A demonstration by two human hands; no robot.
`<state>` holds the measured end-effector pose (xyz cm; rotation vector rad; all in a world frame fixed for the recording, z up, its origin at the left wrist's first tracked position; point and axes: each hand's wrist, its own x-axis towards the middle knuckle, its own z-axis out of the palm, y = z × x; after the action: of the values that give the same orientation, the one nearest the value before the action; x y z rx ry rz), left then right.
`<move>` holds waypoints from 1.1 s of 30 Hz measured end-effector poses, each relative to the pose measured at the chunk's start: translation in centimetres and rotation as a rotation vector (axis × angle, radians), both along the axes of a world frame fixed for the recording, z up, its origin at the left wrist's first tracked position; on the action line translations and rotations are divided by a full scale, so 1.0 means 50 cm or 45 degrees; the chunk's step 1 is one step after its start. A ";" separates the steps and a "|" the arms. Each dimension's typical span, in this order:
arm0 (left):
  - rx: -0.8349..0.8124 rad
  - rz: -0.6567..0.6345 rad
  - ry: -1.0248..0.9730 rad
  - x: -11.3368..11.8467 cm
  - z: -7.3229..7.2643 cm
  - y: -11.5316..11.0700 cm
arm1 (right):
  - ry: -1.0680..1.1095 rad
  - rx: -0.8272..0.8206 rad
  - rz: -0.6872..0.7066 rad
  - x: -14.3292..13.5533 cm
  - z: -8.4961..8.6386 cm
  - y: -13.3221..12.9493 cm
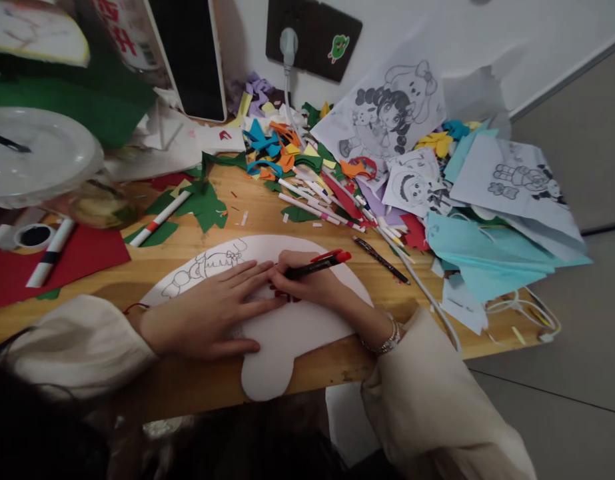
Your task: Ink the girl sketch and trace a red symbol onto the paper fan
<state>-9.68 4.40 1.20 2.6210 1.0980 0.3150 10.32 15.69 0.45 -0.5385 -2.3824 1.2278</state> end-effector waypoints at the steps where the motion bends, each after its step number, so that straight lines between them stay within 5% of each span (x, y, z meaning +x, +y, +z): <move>1: -0.001 0.002 0.003 0.000 0.000 0.000 | 0.007 -0.012 0.000 0.001 -0.001 0.000; 23: 0.005 0.002 -0.082 -0.002 -0.001 -0.003 | 0.031 0.075 0.093 -0.002 -0.001 0.000; 33: -0.039 0.006 -0.047 0.003 0.004 0.000 | 0.128 -0.062 -0.245 -0.007 -0.011 0.007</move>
<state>-9.54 4.43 1.41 2.5754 1.0884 0.3436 9.99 16.03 -0.09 -0.6872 -2.1670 1.2002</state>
